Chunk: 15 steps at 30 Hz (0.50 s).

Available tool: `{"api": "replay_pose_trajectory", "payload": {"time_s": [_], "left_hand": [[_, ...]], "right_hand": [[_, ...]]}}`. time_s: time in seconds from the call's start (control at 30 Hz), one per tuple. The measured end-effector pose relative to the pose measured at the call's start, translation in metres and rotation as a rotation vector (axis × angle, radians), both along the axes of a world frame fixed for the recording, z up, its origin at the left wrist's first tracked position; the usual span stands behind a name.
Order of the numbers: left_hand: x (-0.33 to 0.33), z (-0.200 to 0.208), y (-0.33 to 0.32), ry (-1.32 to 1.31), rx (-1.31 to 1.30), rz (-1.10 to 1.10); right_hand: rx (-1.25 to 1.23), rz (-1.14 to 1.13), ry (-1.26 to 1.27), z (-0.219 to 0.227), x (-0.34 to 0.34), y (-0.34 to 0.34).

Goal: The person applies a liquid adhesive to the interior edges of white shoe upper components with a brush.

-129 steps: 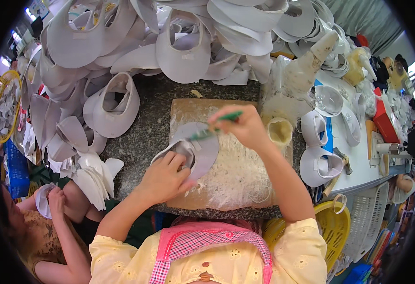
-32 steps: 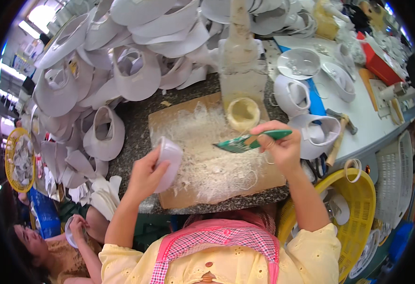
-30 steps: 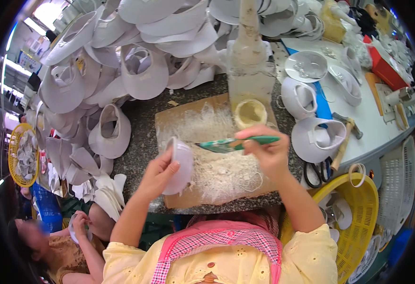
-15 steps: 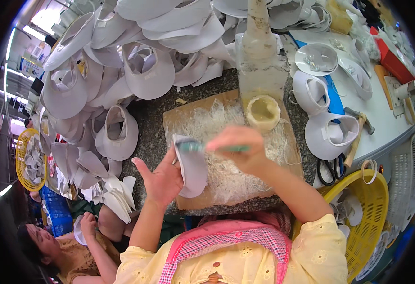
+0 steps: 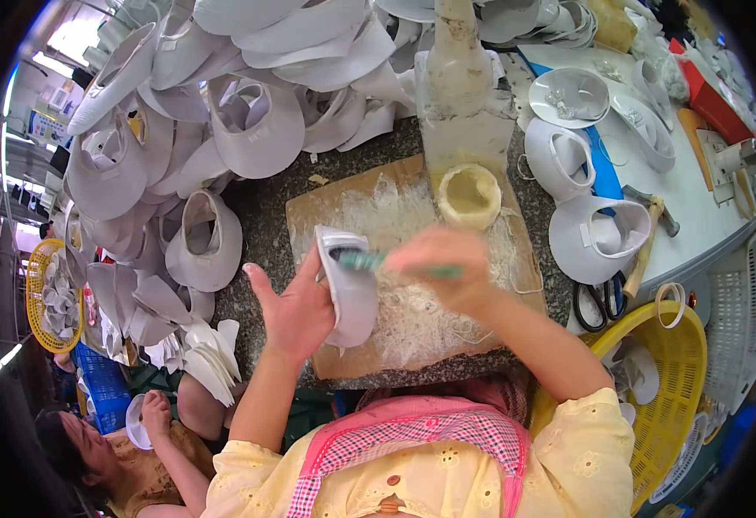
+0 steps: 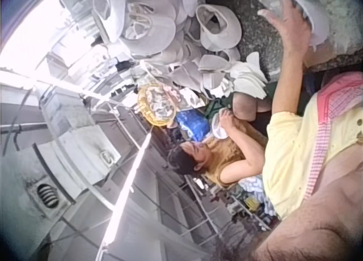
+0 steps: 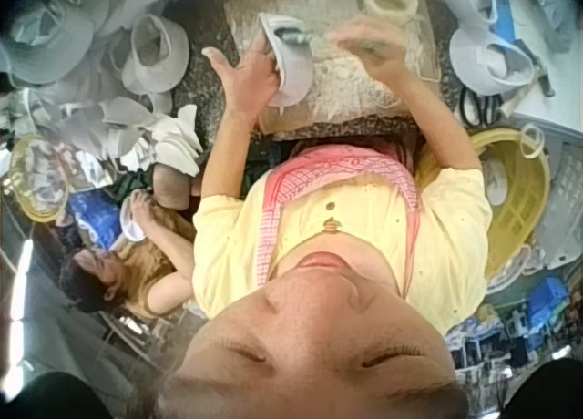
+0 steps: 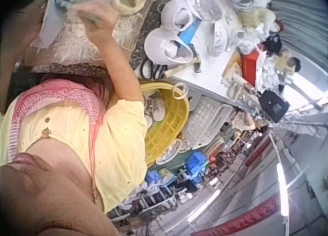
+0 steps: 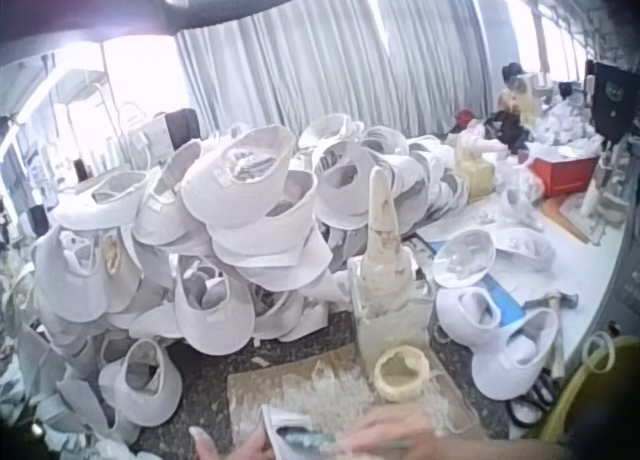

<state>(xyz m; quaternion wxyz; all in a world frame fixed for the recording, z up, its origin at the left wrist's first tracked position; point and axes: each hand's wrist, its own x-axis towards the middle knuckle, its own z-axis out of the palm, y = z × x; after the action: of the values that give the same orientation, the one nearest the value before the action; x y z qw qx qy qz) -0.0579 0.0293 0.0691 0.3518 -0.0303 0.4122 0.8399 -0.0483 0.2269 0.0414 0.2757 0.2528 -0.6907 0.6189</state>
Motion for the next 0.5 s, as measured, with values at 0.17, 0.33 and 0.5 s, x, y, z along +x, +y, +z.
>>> {"api": "replay_pose_trajectory", "payload": {"time_s": [0.17, 0.33, 0.5], "left_hand": [[-0.004, 0.002, 0.014, 0.021, -0.240, -0.103], [-0.004, 0.015, 0.020, 1.183, -1.204, -0.230], [0.001, 0.012, -0.029, 1.246, -1.121, 0.353]], "right_hand": [[0.229, 0.383, 0.032, -0.001, 0.027, 0.002], [0.302, 0.062, -0.073, -0.003, 0.031, 0.018], [0.369, -0.061, 0.017, 0.005, 0.038, 0.022]]}}
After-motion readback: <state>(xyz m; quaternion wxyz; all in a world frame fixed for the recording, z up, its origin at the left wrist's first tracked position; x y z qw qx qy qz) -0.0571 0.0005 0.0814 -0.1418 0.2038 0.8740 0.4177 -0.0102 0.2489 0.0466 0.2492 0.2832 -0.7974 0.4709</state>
